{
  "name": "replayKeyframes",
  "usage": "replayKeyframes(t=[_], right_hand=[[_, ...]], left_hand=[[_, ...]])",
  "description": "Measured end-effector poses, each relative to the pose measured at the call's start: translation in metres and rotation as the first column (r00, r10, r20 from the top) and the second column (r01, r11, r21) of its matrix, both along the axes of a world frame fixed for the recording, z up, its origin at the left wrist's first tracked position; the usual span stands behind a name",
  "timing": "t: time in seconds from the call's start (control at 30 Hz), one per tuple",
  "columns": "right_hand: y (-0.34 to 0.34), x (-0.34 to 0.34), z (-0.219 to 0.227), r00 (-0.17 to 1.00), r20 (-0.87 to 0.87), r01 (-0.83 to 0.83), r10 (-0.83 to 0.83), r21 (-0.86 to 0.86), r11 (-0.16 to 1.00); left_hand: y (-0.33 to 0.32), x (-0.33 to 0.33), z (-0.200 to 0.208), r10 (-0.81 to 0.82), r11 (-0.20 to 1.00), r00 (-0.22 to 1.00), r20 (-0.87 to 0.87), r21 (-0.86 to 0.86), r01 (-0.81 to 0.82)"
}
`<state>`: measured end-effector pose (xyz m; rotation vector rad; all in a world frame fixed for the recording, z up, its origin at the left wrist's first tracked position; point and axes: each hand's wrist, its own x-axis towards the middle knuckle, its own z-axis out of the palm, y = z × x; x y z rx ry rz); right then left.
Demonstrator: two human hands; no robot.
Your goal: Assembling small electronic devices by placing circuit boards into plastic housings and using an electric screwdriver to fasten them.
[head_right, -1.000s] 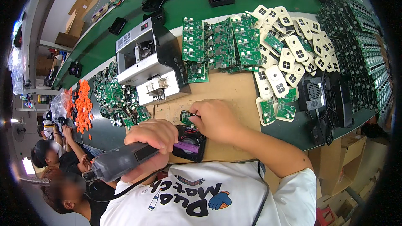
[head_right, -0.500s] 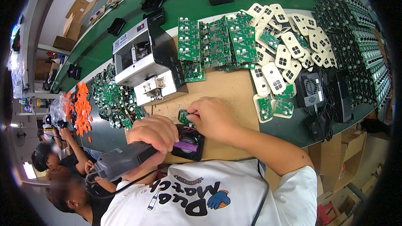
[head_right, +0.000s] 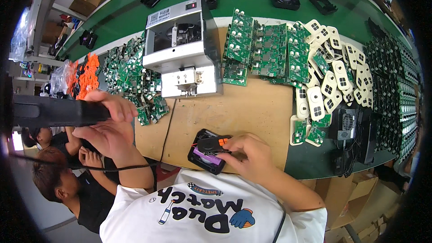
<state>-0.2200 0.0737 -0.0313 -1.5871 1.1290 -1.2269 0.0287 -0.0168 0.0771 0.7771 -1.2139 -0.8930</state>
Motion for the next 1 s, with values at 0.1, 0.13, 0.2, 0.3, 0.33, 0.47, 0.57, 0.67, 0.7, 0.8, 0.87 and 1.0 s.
replayKeyframes(t=[0.1, 0.13, 0.2, 0.3, 0.33, 0.47, 0.57, 0.67, 0.7, 0.8, 0.87, 1.0], right_hand=[[0.000, 0.004, -0.006, 0.998, 0.062, 0.030, -0.024, -0.092, 0.995], [0.000, 0.004, -0.007, 0.998, 0.054, 0.027, -0.022, -0.089, 0.996], [-0.001, 0.006, -0.006, 0.994, 0.094, 0.068, -0.060, -0.091, 0.994], [0.006, 0.002, -0.007, 0.993, 0.108, 0.046, -0.047, 0.010, 0.999], [0.006, 0.001, 0.004, 0.994, 0.095, 0.049, -0.048, -0.005, 0.999], [-0.006, 0.013, 0.056, 0.779, -0.584, -0.222, 0.230, 0.087, 0.971], [0.001, 0.045, 0.061, 0.522, -0.821, -0.329, 0.233, 0.059, 0.943], [-0.005, 0.046, 0.056, 0.451, -0.873, -0.308, 0.186, 0.043, 0.950], [-0.009, 0.043, 0.055, 0.451, -0.873, -0.303, 0.187, 0.048, 0.952], [-0.013, 0.027, 0.053, 0.566, -0.796, -0.261, 0.214, 0.073, 0.963], [-0.024, 0.009, 0.078, 0.602, -0.769, -0.230, 0.213, 0.089, 0.969], [-0.067, -0.041, 0.160, 0.730, -0.431, -0.424, 0.531, 0.324, 0.846]], left_hand=[[0.007, 0.016, -0.020, -0.095, 0.994, 0.987, -0.131, 0.040, 0.101], [0.008, 0.018, -0.026, -0.092, 0.994, 0.986, -0.139, 0.042, 0.099], [0.009, 0.023, -0.037, 0.020, 0.996, 0.999, -0.034, 0.090, -0.017], [0.015, 0.028, -0.040, 0.070, 0.988, 0.975, 0.213, 0.119, -0.097], [0.016, 0.027, -0.042, 0.074, 0.976, 0.932, 0.354, 0.165, -0.141], [0.039, 0.056, -0.074, 0.187, 0.975, 0.669, 0.719, -0.053, -0.216], [0.073, 0.077, -0.113, 0.412, 0.898, 0.612, 0.675, -0.187, -0.398], [0.105, 0.082, -0.138, 0.468, 0.858, 0.644, 0.605, -0.137, -0.494], [0.108, 0.087, -0.143, 0.494, 0.854, 0.542, 0.680, -0.261, -0.451], [0.114, 0.094, -0.172, 0.554, 0.828, 0.493, 0.670, -0.382, -0.410], [0.106, 0.080, -0.159, 0.545, 0.834, 0.525, 0.654, -0.362, -0.416], [0.107, 0.074, -0.149, 0.514, 0.849, 0.552, 0.657, -0.295, -0.439]])
